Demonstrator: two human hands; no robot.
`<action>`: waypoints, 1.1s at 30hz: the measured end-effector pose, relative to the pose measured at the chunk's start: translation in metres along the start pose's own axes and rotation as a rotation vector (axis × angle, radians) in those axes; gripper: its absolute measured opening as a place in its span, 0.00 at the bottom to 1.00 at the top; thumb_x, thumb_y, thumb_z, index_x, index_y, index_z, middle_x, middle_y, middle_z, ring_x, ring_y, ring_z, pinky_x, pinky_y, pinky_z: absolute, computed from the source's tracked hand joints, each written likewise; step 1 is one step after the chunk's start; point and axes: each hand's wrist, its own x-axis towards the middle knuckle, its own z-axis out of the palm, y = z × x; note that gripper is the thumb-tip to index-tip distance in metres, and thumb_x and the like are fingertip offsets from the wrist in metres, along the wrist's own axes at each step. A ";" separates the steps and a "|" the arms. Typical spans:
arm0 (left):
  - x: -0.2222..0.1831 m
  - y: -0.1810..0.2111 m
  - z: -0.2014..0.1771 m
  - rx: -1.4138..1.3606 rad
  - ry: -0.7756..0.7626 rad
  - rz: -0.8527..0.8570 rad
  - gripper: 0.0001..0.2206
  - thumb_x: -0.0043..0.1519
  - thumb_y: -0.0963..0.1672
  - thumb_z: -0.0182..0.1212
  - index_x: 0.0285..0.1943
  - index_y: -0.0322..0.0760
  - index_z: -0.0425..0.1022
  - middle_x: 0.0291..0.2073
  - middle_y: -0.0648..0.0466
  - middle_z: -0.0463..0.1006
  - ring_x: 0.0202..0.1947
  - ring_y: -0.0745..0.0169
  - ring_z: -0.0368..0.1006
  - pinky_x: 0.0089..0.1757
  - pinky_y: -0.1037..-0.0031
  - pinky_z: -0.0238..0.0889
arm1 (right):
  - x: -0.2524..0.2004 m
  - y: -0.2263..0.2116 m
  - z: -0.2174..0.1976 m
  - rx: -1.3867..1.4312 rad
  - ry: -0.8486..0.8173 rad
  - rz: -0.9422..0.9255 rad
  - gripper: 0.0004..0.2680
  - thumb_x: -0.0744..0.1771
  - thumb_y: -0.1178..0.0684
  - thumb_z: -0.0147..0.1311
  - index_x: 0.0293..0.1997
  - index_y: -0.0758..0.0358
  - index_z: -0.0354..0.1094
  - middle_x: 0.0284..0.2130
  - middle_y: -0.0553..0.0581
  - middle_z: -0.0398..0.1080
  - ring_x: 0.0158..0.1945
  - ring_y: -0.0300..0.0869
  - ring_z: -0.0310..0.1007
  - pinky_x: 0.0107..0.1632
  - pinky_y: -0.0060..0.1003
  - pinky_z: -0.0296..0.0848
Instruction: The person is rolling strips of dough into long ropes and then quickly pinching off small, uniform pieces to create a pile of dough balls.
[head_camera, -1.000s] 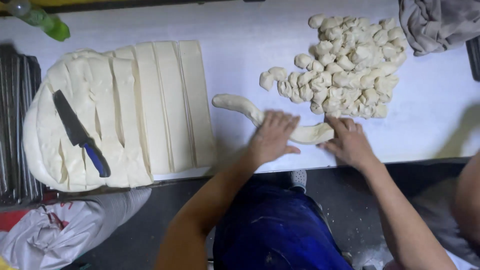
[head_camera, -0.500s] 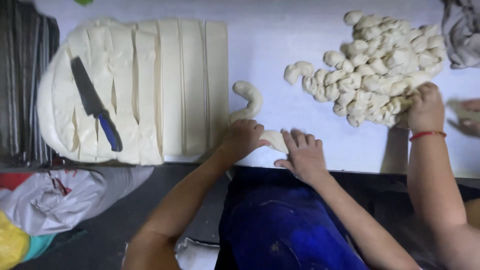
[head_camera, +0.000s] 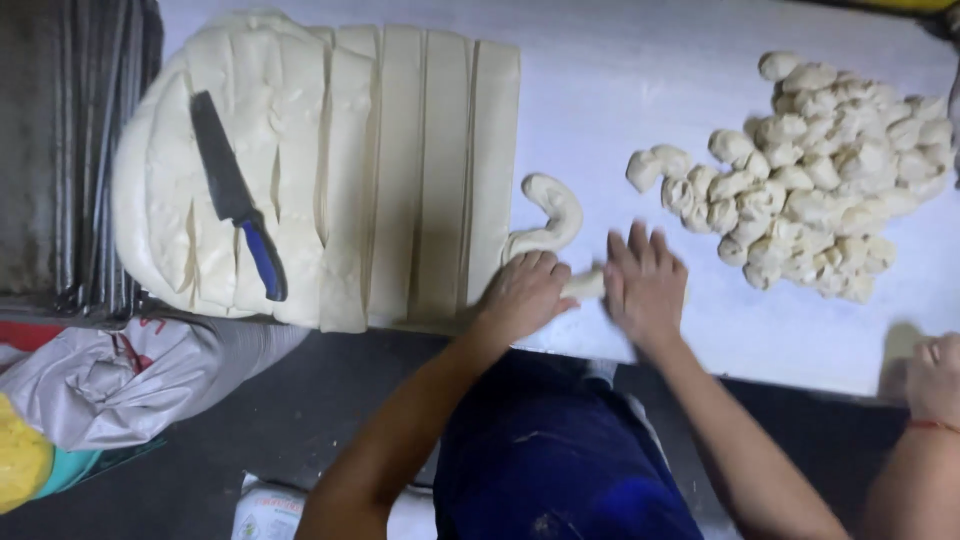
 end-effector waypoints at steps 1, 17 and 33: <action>-0.002 0.015 -0.010 0.014 0.064 -0.040 0.23 0.57 0.54 0.65 0.54 0.35 0.76 0.43 0.43 0.73 0.48 0.42 0.71 0.50 0.53 0.62 | -0.020 0.001 0.007 -0.005 0.042 -0.050 0.22 0.73 0.37 0.26 0.77 0.43 0.52 0.71 0.61 0.56 0.75 0.58 0.50 0.68 0.60 0.49; 0.091 0.064 0.025 0.006 -0.218 -0.303 0.26 0.71 0.51 0.36 0.78 0.41 0.56 0.77 0.40 0.52 0.78 0.35 0.42 0.69 0.49 0.42 | 0.016 0.057 0.031 0.047 0.061 0.031 0.20 0.74 0.40 0.29 0.75 0.45 0.57 0.72 0.58 0.55 0.72 0.59 0.53 0.65 0.59 0.55; 0.065 0.100 0.035 -0.242 -0.308 -0.134 0.14 0.56 0.43 0.63 0.50 0.35 0.73 0.42 0.48 0.71 0.47 0.44 0.67 0.47 0.54 0.55 | -0.086 0.044 -0.073 0.807 -0.165 0.390 0.20 0.65 0.50 0.63 0.64 0.64 0.69 0.53 0.70 0.71 0.59 0.62 0.71 0.59 0.54 0.70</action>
